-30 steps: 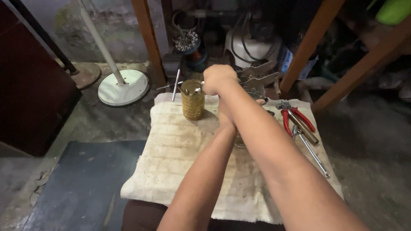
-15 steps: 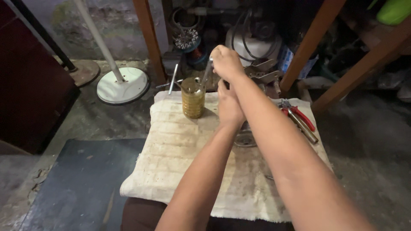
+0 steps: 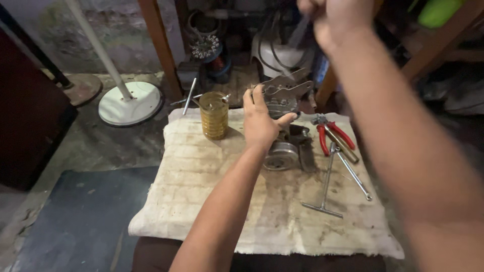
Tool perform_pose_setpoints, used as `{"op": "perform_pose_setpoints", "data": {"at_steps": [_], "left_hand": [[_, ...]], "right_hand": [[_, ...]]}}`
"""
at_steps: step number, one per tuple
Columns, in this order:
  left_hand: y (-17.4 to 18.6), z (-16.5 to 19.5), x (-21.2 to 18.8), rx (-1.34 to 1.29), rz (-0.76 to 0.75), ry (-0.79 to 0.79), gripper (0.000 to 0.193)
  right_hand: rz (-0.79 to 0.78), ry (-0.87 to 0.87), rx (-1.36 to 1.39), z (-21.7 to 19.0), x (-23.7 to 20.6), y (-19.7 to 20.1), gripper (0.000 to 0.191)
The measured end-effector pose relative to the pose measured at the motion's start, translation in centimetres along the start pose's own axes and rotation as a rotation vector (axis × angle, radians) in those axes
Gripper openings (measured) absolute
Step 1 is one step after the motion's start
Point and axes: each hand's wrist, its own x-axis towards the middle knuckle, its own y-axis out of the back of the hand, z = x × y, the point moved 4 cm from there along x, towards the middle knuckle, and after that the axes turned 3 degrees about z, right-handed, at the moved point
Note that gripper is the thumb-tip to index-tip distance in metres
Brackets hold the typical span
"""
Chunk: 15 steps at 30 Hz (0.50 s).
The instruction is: The person works on a small engine cylinder assembly set on a towel over their lap. They use a socket wrench to loosen and remove bolts from the engine head, set parts and fasteners aside, reposition the cylinder, and continue loosening components with the wrench and pliers.
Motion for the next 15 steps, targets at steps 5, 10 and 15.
{"op": "perform_pose_setpoints", "data": {"at_steps": [5, 10, 15], "left_hand": [[-0.2, -0.1, 0.3, 0.067, 0.008, -0.049, 0.107], [-0.6, -0.5, 0.5, 0.075, 0.031, -0.076, 0.103], [-0.7, -0.7, 0.6, 0.084, -0.001, -0.038, 0.100]], "right_hand": [[-0.251, -0.629, -1.019, 2.2, -6.9, 0.6, 0.039], [-0.301, -0.742, -0.840, 6.7, -12.3, 0.8, 0.033], [-0.062, -0.693, -0.746, 8.8, -12.4, 2.5, 0.031]]}}
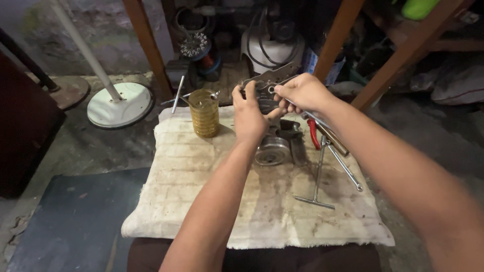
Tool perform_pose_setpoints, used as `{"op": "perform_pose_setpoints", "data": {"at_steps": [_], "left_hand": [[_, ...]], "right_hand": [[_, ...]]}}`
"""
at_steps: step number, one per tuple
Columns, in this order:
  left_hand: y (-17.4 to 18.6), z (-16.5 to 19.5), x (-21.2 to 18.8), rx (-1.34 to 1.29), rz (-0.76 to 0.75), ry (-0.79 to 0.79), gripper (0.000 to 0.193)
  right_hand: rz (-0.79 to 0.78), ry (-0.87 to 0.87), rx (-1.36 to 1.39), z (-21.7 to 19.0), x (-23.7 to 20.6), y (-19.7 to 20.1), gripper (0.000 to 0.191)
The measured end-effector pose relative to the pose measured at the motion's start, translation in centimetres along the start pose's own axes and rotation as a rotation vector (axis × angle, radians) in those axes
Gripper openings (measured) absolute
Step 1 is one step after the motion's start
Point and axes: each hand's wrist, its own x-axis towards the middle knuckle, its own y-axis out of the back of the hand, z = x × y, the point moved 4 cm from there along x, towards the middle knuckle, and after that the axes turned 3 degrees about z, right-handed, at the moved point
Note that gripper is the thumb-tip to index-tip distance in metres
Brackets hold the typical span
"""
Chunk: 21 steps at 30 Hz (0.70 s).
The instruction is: The person works on a small engine cylinder assembly set on a towel over their lap. They use a socket wrench to loosen and remove bolts from the engine head, set parts and fasteners aside, reposition the cylinder, and continue loosening components with the wrench and pliers.
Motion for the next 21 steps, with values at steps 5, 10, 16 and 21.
{"op": "perform_pose_setpoints", "data": {"at_steps": [5, 10, 16, 21], "left_hand": [[0.2, 0.0, -0.3, -0.077, -0.003, -0.045, 0.096], [0.3, -0.5, -0.6, -0.103, -0.027, -0.205, 0.083], [-0.1, -1.1, -0.8, -0.044, -0.005, -0.355, 0.063], [-0.2, -1.2, -0.5, -0.042, -0.036, -0.320, 0.053]], "right_hand": [[-0.083, -0.093, -0.044, 0.0, 1.0, 0.4, 0.035], [-0.065, -0.260, -0.052, -0.5, 1.5, -0.2, 0.037], [-0.043, -0.310, 0.036, -1.1, 0.8, -2.2, 0.040], [-0.061, -0.284, 0.045, -1.0, -1.3, -2.2, 0.039]]}}
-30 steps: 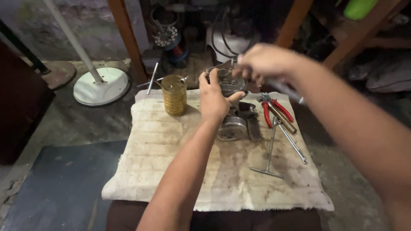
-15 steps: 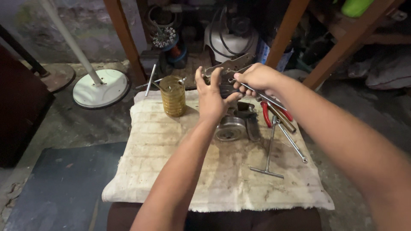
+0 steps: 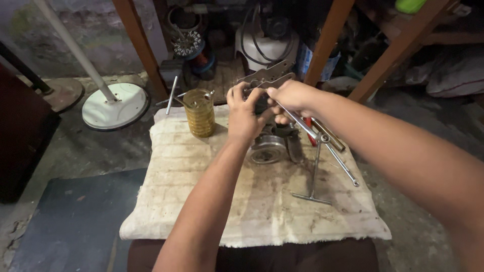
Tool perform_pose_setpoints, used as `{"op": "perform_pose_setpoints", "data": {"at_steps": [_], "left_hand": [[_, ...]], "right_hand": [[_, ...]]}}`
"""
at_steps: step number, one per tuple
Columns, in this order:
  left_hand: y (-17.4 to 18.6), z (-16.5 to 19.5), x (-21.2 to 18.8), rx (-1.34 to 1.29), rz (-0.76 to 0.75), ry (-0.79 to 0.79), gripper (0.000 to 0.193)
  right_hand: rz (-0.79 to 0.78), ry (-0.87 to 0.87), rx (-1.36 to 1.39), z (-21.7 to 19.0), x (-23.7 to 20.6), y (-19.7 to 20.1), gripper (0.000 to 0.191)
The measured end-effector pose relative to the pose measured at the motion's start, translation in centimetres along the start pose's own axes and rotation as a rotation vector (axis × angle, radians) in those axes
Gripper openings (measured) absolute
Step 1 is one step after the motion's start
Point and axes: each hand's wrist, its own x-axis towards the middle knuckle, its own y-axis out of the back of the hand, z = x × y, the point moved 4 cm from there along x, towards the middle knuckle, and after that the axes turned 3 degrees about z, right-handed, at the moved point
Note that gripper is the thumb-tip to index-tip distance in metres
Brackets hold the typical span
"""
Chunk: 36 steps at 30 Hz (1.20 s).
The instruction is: The person works on a small engine cylinder assembly set on a towel over their lap. They use a socket wrench to loosen and remove bolts from the engine head, set parts and fasteners aside, reposition the cylinder, and continue loosening components with the wrench and pliers.
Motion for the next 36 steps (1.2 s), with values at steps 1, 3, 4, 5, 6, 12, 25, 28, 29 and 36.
{"op": "perform_pose_setpoints", "data": {"at_steps": [1, 3, 4, 5, 6, 12, 25, 28, 29, 36], "left_hand": [[0.1, 0.1, 0.0, -0.006, 0.005, -0.007, 0.052], [0.4, 0.3, 0.1, -0.018, 0.019, -0.022, 0.052], [0.5, 0.4, 0.2, -0.016, 0.027, -0.033, 0.052], [0.5, 0.5, 0.2, -0.015, 0.030, -0.040, 0.052], [0.5, 0.7, 0.1, -0.017, 0.032, -0.048, 0.052], [0.5, 1.0, 0.3, -0.029, 0.017, 0.004, 0.050], [0.3, 1.0, 0.5, -0.031, 0.006, 0.020, 0.054], [0.3, 0.8, 0.5, -0.015, 0.013, 0.027, 0.058], [0.3, 0.7, 0.4, -0.020, 0.015, 0.029, 0.059], [0.3, 0.4, 0.2, 0.004, -0.012, 0.016, 0.061]], "right_hand": [[-0.016, 0.022, -0.035, 0.3, -0.8, 0.6, 0.037], [0.022, 0.083, -0.218, 0.3, -2.2, 2.6, 0.034], [0.071, 0.120, -0.363, 0.1, -2.9, 3.7, 0.033], [0.116, 0.153, -0.507, 0.0, -3.5, 4.3, 0.034], [0.130, 0.159, -0.546, 0.0, -4.0, 4.7, 0.034], [0.004, 0.016, -0.509, -1.4, -3.7, 3.1, 0.040], [0.214, 0.403, -1.057, -3.8, -7.8, -0.2, 0.061], [0.201, 0.549, -1.177, -4.1, -7.6, -1.2, 0.066], [0.171, 0.551, -1.195, -4.0, -7.4, -1.6, 0.067], [0.166, 0.482, -1.135, -2.1, -8.1, -1.3, 0.078]]}}
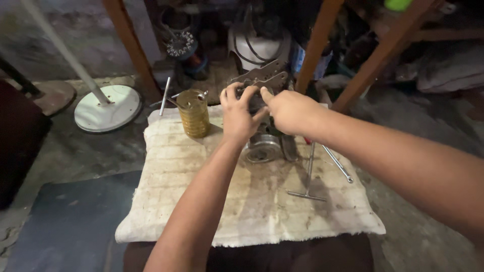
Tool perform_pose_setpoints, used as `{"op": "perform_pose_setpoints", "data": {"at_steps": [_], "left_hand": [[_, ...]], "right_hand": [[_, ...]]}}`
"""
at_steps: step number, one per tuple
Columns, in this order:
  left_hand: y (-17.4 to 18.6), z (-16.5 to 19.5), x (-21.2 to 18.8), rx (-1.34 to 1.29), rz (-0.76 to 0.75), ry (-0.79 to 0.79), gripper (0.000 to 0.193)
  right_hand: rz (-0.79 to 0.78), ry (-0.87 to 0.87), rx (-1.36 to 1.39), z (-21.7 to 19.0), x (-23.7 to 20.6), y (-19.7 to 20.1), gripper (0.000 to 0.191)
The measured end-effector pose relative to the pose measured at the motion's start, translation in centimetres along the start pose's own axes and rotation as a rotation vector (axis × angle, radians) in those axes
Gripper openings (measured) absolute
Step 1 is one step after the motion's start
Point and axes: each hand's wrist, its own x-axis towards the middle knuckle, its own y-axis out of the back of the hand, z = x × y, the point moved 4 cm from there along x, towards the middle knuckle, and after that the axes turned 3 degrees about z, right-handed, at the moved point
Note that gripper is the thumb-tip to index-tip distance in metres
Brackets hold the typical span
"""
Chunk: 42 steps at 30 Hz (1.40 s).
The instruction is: The person works on a small engine cylinder assembly set on a towel over their lap. They use a socket wrench to loosen and remove bolts from the engine head, set parts and fasteners aside, reposition the cylinder, and continue loosening components with the wrench and pliers.
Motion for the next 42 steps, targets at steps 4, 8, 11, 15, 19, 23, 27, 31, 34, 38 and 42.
{"op": "perform_pose_setpoints", "data": {"at_steps": [4, 8, 11, 15, 19, 23, 27, 31, 34, 38, 42], "left_hand": [[0.0, 0.2, 0.3, -0.082, 0.063, 0.026, 0.093], [0.5, 0.5, 0.0, -0.219, 0.227, 0.042, 0.129], [0.7, 0.0, -0.2, -0.249, 0.307, 0.155, 0.142], [0.0, -1.9, -0.2, -0.338, 0.125, 0.368, 0.126], [-0.3, -2.9, -0.1, -0.505, 0.089, 0.300, 0.123], [-0.7, -4.0, 0.1, -0.483, 0.057, 0.329, 0.122], [-0.8, -5.1, 0.3, -0.633, -0.022, 0.336, 0.123], [-0.8, -5.6, 0.2, -0.621, -0.035, 0.345, 0.124], [-0.7, -5.0, 0.5, -0.582, -0.036, 0.332, 0.124], [-0.1, -3.5, 1.1, -0.475, -0.071, 0.408, 0.125], [0.7, -2.2, 1.3, -0.247, -0.161, 0.594, 0.115]], "right_hand": [[-0.014, 0.006, -0.055, 0.4, -0.2, 0.1, 0.080], [-0.035, 0.052, -0.094, 0.9, -0.2, 0.3, 0.081], [-0.064, 0.048, -0.210, 1.0, -0.4, -0.2, 0.081], [0.020, 0.047, -0.185, 0.6, -0.7, -0.3, 0.070], [-0.055, 0.045, -0.083, 0.8, -0.6, 0.4, 0.079], [-0.216, 0.044, -0.179, 2.6, -0.4, 1.2, 0.091], [-0.080, 0.215, -0.288, 4.7, 0.9, 0.9, 0.081], [0.228, 0.124, -0.040, 6.8, 2.2, -1.1, 0.026], [0.399, 0.133, 0.084, 8.1, 2.8, -1.7, 0.023], [0.699, 0.183, 0.304, 9.2, 1.5, -0.6, 0.023], [0.833, 0.057, 0.597, 9.4, 0.4, 0.4, 0.021]]}}
